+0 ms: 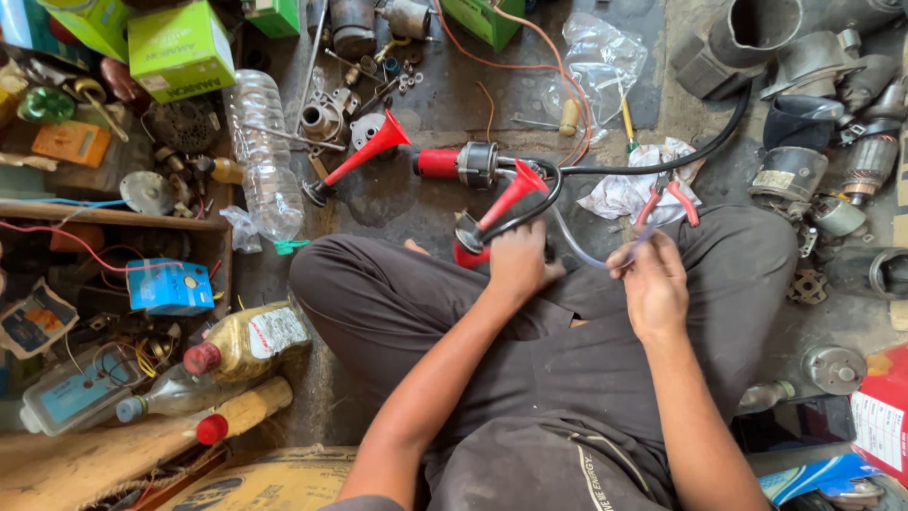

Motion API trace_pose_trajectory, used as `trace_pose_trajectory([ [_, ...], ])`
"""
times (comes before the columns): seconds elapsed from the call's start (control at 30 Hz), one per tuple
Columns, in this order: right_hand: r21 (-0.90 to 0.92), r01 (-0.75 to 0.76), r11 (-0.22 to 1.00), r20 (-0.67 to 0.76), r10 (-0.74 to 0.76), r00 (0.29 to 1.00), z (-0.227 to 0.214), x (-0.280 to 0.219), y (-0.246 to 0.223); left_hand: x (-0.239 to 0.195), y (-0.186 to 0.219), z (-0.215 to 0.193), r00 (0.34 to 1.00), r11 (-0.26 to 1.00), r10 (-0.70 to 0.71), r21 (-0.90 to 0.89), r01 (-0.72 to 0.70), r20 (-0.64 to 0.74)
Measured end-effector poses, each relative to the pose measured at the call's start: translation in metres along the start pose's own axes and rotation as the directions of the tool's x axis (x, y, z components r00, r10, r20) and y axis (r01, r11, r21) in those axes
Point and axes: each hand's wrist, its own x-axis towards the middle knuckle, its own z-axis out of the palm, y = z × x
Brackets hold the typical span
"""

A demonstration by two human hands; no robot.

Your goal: The person sits on the floor and repairs a red car horn by stripping wires with pliers, inserting a clear tube into the horn body, and connecting orange wires to the horn's terminals. The person repeatedly tests the horn by touching the wires together.

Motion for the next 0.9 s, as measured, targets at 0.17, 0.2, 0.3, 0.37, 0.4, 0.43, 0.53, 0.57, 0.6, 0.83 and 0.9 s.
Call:
trace_pose_trajectory([
  [0.17, 0.288, -0.081, 0.954, -0.079, 0.108, 0.991, 0.001, 0.002, -0.015, -0.013, 0.032, -0.08, 0.996, 0.816, -0.044, -0.577, -0.01, -0.079],
  [0.2, 0.207, -0.068, 0.976, -0.064, 0.083, 0.994, 0.004, 0.001, -0.017, -0.014, 0.028, -0.095, 0.991, 0.638, -0.079, -0.769, -0.033, -0.108],
  [0.3, -0.127, 0.027, 0.992, -0.006, -0.028, 1.0, 0.025, -0.004, -0.014, -0.014, -0.006, -0.125, 0.99, -0.207, -0.117, -0.977, 0.056, 0.081],
  [0.37, -0.375, 0.095, 0.922, 0.046, -0.084, 0.995, 0.049, -0.008, -0.012, -0.017, -0.026, -0.127, 0.972, -0.514, -0.116, -0.85, 0.117, 0.204],
  [0.4, -0.495, 0.118, 0.861, 0.069, -0.097, 0.993, 0.062, -0.011, -0.014, -0.018, -0.036, -0.124, 0.957, -0.527, -0.165, -0.841, 0.12, 0.239],
  [0.43, -0.608, 0.145, 0.781, 0.093, -0.112, 0.989, 0.076, -0.011, -0.017, -0.018, -0.044, -0.119, 0.939, -0.542, -0.208, -0.831, 0.121, 0.273],
  [0.53, -0.717, 0.365, 0.594, 0.257, -0.262, 0.93, 0.115, -0.01, -0.024, -0.025, -0.061, -0.1, 0.903, -0.499, -0.235, -0.842, 0.205, 0.359],
  [0.57, -0.75, 0.32, 0.579, 0.251, -0.198, 0.947, 0.126, -0.01, -0.025, -0.027, -0.063, -0.092, 0.896, -0.49, -0.256, -0.848, 0.204, 0.363],
  [0.6, -0.781, 0.275, 0.56, 0.242, -0.135, 0.961, 0.137, -0.009, -0.025, -0.029, -0.063, -0.085, 0.888, -0.481, -0.277, -0.853, 0.203, 0.367],
  [0.83, -0.817, 0.153, 0.556, 0.263, 0.123, 0.957, 0.165, -0.007, -0.018, -0.033, -0.059, -0.092, 0.927, -0.038, -0.367, -0.997, 0.07, 0.079],
  [0.9, -0.811, 0.089, 0.579, 0.231, 0.177, 0.957, 0.158, -0.006, -0.012, -0.034, -0.054, -0.1, 0.916, -0.095, -0.37, -0.987, 0.13, 0.157],
])
